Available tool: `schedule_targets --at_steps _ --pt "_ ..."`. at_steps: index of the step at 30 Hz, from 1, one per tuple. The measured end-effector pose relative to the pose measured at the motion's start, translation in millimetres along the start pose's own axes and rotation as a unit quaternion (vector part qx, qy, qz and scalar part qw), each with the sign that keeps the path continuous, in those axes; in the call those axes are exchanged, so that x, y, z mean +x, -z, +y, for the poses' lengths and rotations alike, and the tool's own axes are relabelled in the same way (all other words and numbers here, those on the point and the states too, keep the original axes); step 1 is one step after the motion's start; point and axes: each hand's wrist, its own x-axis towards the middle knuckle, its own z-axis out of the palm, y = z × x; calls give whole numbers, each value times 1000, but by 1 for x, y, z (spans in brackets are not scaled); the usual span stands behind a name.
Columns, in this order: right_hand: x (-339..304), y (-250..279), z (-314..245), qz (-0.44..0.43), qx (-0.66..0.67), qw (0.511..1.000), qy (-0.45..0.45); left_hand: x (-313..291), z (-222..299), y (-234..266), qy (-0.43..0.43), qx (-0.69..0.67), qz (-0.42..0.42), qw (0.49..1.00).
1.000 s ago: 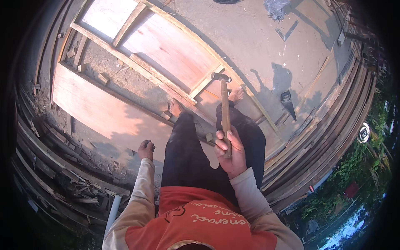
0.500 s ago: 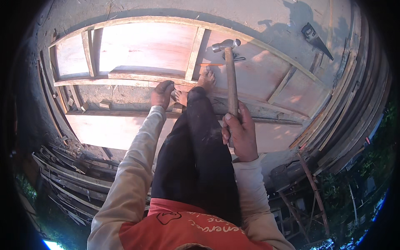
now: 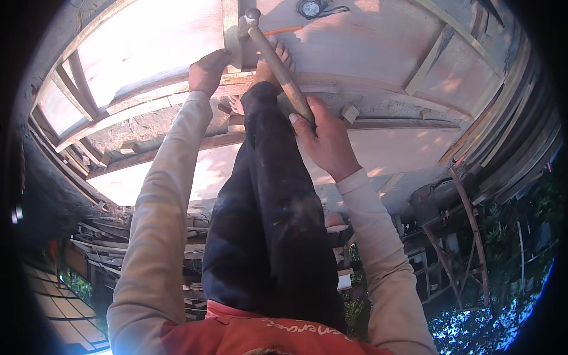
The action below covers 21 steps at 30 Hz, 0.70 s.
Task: The person assembles a wooden frame by measuring with a tape, cutting wood with a hand saw, and hammering nails into the joints while sitting on the ground.
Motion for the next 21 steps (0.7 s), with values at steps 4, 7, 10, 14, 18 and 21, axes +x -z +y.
schedule_targets --at_steps 4,7,10,14,18,21 --pt "6 -15 12 7 -9 1000 13 1 7 2 1 -4 -15 1000" --pt "7 -23 9 6 -14 1000 4 2 4 3 17 -9 -21 1000" --pt "8 -26 2 -19 -2 999 -26 4 -10 1 -13 20 -11 1000" --pt "9 -30 4 -39 -3 999 -20 2 -17 -4 -92 92 4 991" --pt "9 -32 8 -32 -18 999 -17 -2 24 0 32 50 -56 997" --pt "9 -35 4 -12 -51 999 14 3 1 -4 -66 49 1 997"
